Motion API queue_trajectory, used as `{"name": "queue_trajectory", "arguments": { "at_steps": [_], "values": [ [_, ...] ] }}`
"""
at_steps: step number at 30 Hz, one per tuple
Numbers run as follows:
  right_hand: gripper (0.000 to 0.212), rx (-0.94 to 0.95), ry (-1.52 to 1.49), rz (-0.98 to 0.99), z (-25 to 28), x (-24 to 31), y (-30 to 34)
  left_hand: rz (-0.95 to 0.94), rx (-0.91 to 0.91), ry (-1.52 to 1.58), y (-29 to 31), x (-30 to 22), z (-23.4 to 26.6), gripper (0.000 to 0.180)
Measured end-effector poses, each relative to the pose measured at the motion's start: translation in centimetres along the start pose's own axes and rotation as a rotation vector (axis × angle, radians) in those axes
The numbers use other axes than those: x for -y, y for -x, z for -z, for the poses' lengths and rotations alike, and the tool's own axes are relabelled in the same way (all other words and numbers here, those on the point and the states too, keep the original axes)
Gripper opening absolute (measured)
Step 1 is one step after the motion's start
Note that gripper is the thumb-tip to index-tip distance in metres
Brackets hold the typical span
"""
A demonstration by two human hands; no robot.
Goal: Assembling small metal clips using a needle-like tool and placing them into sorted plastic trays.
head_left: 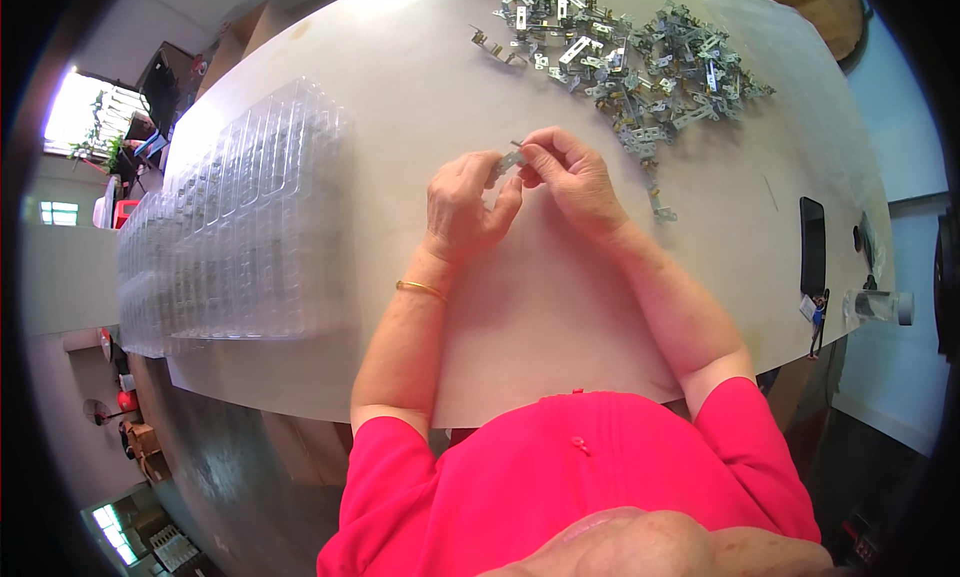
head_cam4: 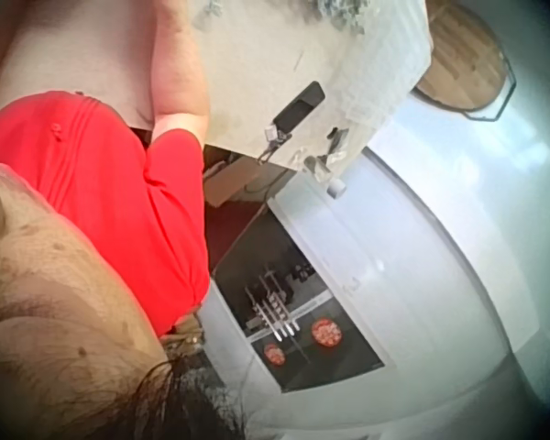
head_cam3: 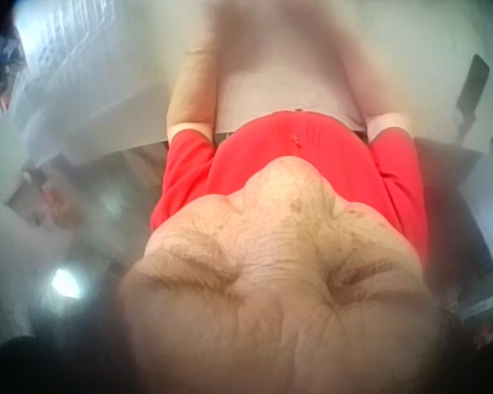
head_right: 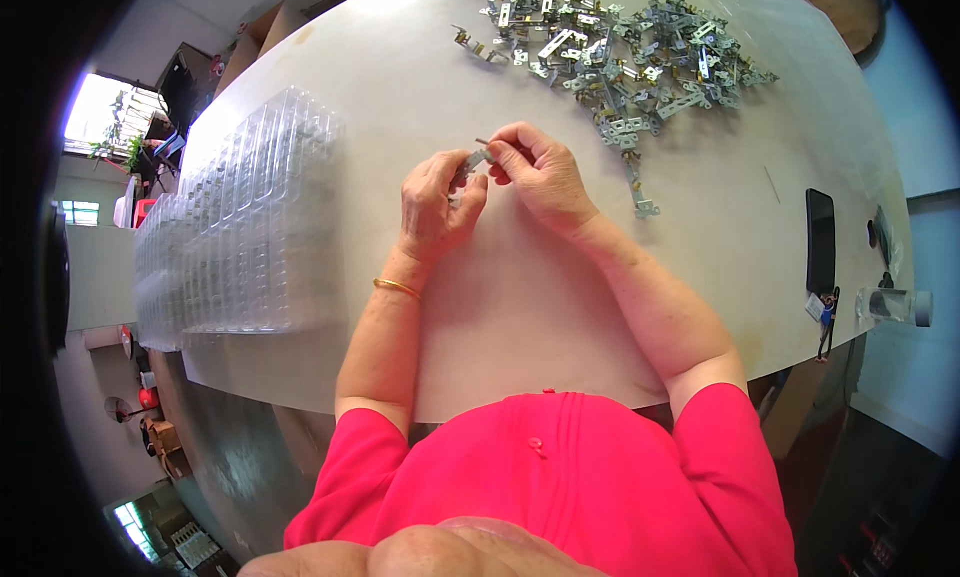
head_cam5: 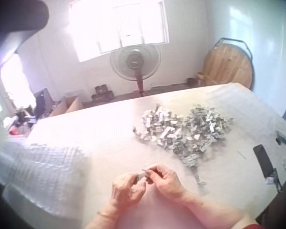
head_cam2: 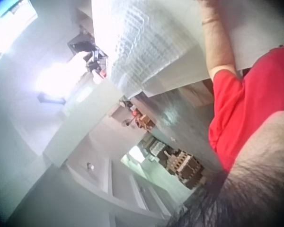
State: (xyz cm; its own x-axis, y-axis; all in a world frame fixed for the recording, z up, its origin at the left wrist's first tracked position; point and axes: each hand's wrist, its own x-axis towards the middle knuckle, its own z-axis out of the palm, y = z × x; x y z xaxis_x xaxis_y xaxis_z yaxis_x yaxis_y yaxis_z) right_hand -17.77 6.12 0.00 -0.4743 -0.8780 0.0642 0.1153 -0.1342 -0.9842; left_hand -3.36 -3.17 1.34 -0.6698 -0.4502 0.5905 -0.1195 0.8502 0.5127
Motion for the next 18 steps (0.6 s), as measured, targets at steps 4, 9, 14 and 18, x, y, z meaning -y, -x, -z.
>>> {"name": "queue_trajectory", "arguments": {
  "at_steps": [4, 9, 14, 18],
  "values": [
    [0.013, -0.049, -0.004, 0.039, 0.7, 0.3, -0.4, 0.179, 0.079, 0.194, 0.1, 0.4, 0.7, 0.019],
    [0.013, -0.058, -0.014, 0.038, 1.0, 0.1, -0.7, 0.593, 0.279, 0.904, 0.1, 0.3, 1.4, 0.032],
    [0.012, -0.12, 0.011, 0.119, 0.8, -0.6, -0.8, 0.687, 0.303, 1.069, 0.0, 0.9, 1.2, 0.035],
    [0.008, -0.244, 0.234, 0.299, 0.6, -0.4, -0.5, 0.705, 0.214, 1.096, -0.1, 1.3, 1.1, 0.04]
  ]
}}
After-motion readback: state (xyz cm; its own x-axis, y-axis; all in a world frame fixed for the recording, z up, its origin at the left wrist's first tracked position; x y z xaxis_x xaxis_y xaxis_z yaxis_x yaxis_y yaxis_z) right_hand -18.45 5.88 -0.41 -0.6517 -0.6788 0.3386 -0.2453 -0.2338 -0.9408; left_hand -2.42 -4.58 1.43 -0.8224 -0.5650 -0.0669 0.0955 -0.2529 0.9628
